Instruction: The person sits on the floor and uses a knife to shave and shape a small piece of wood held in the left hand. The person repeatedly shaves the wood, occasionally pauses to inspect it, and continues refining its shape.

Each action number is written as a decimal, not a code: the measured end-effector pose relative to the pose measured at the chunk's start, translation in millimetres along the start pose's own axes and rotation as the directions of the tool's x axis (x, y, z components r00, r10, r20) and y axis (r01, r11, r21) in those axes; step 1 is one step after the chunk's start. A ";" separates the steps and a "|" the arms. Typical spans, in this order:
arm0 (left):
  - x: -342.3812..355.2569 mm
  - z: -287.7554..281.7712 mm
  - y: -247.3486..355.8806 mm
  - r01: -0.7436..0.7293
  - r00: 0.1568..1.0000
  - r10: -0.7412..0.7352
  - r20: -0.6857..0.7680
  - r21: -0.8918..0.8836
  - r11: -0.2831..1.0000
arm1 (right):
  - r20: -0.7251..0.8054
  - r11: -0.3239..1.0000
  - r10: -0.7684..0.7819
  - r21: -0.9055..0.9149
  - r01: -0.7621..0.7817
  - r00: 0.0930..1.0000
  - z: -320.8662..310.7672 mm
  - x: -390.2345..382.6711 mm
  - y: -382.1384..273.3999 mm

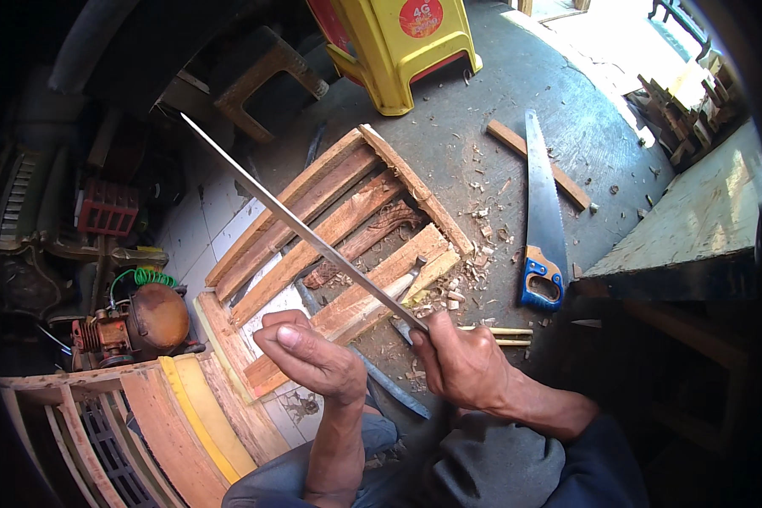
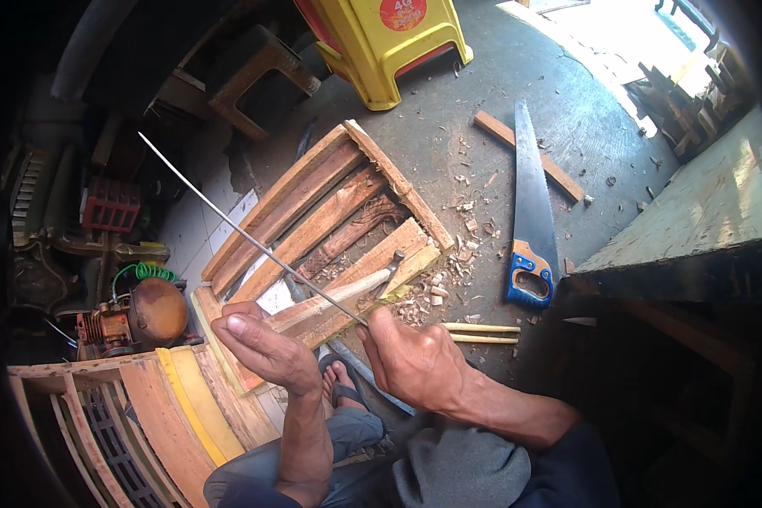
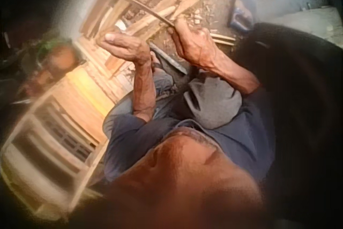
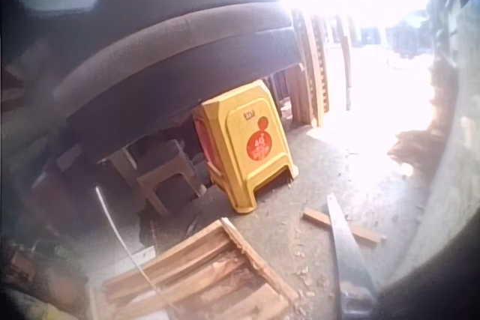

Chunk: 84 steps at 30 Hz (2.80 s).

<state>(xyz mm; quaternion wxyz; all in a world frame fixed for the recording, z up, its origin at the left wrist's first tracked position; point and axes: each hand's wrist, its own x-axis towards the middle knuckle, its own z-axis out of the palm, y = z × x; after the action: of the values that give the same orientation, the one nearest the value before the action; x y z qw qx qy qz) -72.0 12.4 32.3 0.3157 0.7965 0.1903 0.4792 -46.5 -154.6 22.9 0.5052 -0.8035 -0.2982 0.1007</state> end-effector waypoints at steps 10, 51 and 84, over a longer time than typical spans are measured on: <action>-10.8 -3.9 -3.6 -0.052 0.999 0.052 0.016 0.006 0.999 | -0.017 0.997 -0.046 -0.056 0.045 0.999 9.6 -9.5 7.2; -12.3 -5.0 -2.0 -0.089 0.996 0.089 0.002 -0.037 0.995 | 0.224 0.978 0.112 -0.199 -0.067 0.968 17.8 -14.7 38.8; -7.8 -6.0 -11.4 -0.136 0.985 0.154 0.075 -0.213 0.968 | 0.310 0.923 0.284 -0.343 -0.172 0.907 9.6 -2.9 52.6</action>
<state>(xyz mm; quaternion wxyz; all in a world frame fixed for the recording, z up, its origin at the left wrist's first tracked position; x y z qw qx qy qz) -81.0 17.9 21.5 0.3691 0.7921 0.0662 0.4816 -33.4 -165.5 -27.8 0.2962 -0.8706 -0.2990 0.2549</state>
